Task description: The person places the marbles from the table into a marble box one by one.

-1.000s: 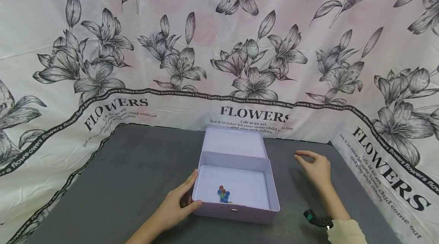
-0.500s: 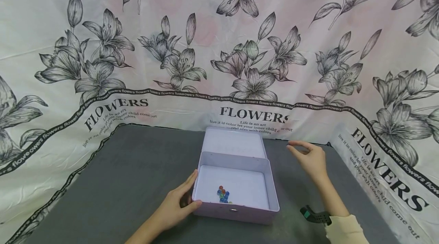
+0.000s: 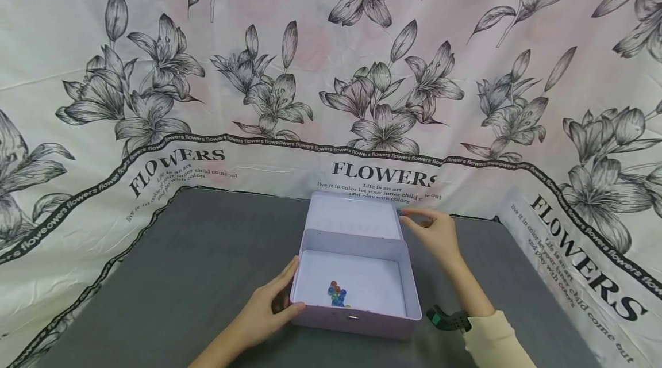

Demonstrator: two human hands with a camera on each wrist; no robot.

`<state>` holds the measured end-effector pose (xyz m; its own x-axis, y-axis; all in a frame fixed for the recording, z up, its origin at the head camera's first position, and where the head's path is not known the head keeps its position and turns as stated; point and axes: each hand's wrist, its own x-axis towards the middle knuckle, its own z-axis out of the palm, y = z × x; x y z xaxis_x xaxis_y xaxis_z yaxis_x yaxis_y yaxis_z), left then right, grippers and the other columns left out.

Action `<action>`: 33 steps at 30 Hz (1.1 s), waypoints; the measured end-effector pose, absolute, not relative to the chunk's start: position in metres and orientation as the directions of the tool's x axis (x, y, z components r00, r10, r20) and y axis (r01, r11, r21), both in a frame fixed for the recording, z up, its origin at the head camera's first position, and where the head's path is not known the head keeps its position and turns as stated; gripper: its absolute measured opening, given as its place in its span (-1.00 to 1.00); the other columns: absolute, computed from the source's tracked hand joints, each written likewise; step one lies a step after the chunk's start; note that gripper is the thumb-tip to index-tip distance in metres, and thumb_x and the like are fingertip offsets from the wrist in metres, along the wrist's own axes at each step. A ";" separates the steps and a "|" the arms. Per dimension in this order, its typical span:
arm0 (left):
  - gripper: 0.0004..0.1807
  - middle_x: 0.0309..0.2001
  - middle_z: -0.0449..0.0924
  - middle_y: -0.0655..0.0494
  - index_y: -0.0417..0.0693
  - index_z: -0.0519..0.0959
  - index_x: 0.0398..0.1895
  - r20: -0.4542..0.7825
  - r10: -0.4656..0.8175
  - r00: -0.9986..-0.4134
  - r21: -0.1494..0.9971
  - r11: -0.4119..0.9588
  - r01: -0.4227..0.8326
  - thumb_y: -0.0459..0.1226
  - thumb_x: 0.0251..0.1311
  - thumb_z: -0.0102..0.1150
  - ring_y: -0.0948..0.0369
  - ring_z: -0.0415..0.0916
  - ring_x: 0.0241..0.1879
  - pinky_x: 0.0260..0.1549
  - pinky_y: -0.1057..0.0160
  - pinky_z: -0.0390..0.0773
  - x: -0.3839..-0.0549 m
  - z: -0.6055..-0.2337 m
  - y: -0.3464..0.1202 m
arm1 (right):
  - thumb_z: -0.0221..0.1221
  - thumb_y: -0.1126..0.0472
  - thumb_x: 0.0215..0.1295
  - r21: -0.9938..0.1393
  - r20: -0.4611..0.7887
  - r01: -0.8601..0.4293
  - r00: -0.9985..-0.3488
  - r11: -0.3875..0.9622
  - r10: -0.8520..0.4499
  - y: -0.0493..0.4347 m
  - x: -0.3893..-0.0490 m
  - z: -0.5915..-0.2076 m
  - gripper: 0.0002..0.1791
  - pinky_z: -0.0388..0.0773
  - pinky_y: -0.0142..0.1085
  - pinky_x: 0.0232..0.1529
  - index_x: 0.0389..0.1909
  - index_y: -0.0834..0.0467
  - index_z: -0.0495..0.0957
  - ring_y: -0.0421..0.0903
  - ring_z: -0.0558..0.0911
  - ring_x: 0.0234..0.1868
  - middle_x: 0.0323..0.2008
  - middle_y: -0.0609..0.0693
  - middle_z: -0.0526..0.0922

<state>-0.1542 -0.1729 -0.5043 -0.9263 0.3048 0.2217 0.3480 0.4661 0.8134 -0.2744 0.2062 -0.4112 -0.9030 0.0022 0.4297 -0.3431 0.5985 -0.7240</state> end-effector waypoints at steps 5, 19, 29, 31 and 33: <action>-0.08 0.67 0.10 0.01 -0.02 0.18 0.69 0.232 0.314 -0.921 0.814 0.456 0.360 -0.05 0.38 0.41 0.37 0.33 -0.45 -0.43 0.37 0.48 -0.155 -0.505 -0.173 | 0.44 0.23 0.35 -0.733 0.444 -0.406 -0.893 0.546 -0.069 0.184 -0.278 -0.410 -0.79 0.21 -0.41 -0.71 -0.05 0.17 0.82 -0.36 0.27 -0.80 -0.27 0.19 0.84; -0.08 0.68 0.10 0.06 0.02 0.18 0.69 0.223 0.320 -0.921 0.817 0.454 0.355 -0.04 0.38 0.41 0.38 0.34 -0.43 -0.41 0.38 0.48 -0.156 -0.507 -0.173 | 0.46 0.20 0.34 -0.709 0.411 -0.500 -0.866 0.497 -0.285 0.131 -0.290 -0.408 -0.83 0.15 -0.39 -0.70 -0.09 0.12 0.84 -0.37 0.21 -0.81 -0.12 0.07 0.83; -0.09 0.67 0.10 0.10 0.04 0.18 0.69 0.215 0.306 -0.927 0.819 0.461 0.342 -0.04 0.38 0.41 0.37 0.34 -0.43 -0.41 0.38 0.49 -0.155 -0.506 -0.173 | 0.46 0.26 0.30 -0.628 0.306 -0.563 -0.814 0.538 -0.495 0.110 -0.296 -0.418 -0.84 0.15 -0.44 -0.67 -0.12 0.14 0.84 -0.35 0.16 -0.75 -0.11 0.06 0.84; -0.09 0.67 0.10 0.12 0.06 0.18 0.70 0.207 0.304 -0.930 0.820 0.464 0.334 -0.03 0.38 0.41 0.38 0.33 -0.43 -0.42 0.38 0.48 -0.156 -0.506 -0.173 | 0.47 0.27 0.29 -0.611 0.292 -0.589 -0.789 0.529 -0.541 0.107 -0.297 -0.421 -0.85 0.17 -0.45 -0.65 -0.13 0.14 0.84 -0.37 0.15 -0.75 -0.15 0.04 0.85; -0.09 0.67 0.11 0.12 0.06 0.18 0.70 0.208 0.302 -0.930 0.820 0.465 0.334 -0.03 0.38 0.41 0.38 0.34 -0.44 -0.42 0.38 0.49 -0.156 -0.506 -0.173 | 0.47 0.28 0.28 -0.603 0.277 -0.612 -0.762 0.512 -0.585 0.105 -0.299 -0.424 -0.85 0.20 -0.45 -0.64 -0.14 0.16 0.84 -0.38 0.17 -0.75 -0.17 0.04 0.86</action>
